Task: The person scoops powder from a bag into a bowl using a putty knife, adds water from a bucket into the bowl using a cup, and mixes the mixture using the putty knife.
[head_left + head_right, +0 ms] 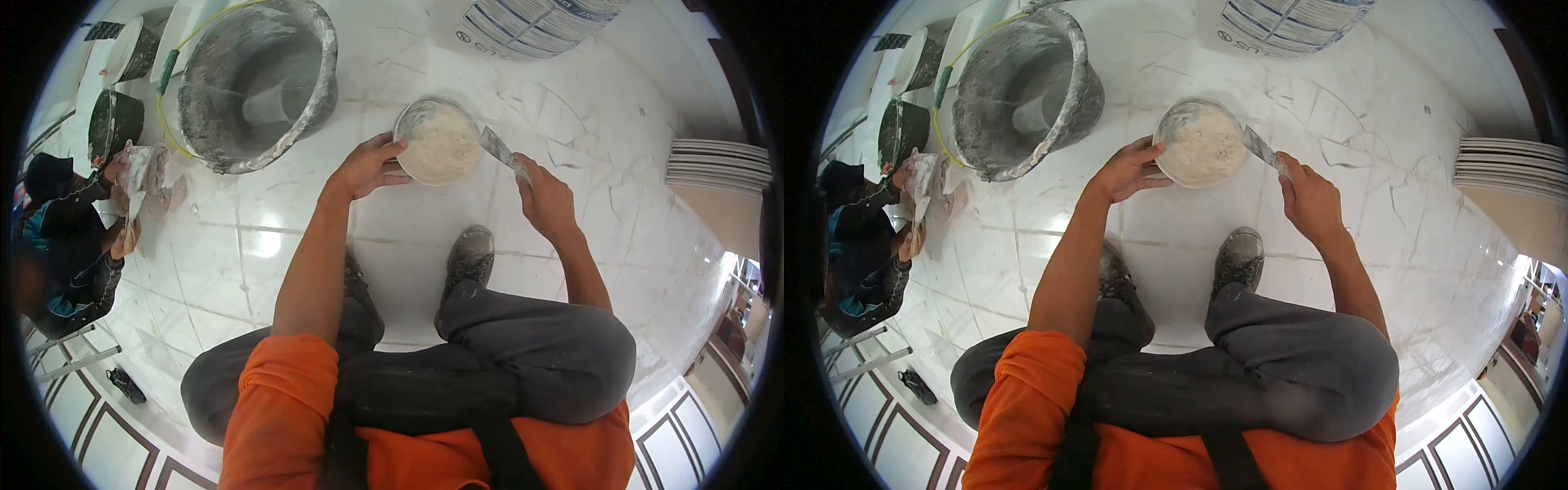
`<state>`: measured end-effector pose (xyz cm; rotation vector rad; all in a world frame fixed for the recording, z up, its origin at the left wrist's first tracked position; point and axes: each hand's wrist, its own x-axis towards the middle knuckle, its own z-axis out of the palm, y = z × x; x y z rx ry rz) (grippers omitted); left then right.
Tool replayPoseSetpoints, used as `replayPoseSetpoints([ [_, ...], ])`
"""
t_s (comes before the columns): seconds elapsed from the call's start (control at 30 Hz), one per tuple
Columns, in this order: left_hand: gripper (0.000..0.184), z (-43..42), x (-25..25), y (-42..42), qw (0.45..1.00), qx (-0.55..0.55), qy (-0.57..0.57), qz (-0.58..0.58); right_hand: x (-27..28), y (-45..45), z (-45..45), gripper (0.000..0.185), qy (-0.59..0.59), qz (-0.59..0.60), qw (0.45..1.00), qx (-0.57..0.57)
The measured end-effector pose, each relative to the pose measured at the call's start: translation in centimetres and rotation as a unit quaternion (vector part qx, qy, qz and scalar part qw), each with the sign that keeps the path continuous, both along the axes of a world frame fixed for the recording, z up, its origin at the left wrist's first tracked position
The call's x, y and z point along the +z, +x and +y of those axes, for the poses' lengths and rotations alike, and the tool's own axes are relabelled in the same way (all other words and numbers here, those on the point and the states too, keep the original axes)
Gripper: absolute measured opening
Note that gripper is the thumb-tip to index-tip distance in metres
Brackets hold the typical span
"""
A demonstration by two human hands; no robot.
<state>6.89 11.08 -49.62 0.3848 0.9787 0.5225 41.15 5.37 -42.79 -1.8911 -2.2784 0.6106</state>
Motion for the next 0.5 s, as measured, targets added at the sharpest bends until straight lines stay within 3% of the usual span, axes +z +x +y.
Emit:
replayPoseSetpoints([
  [0.13,0.084,-0.5,-0.9,0.4,0.999,0.024,-0.006,-0.023,1.5,-2.1,0.5,0.04,-0.063,-0.121,0.99,0.028],
  [0.5,0.083,-1.1,-0.8,0.9,0.999,0.031,-0.004,-0.011,0.8,-5.3,-1.3,0.04,-0.107,-0.081,0.99,0.036],
])
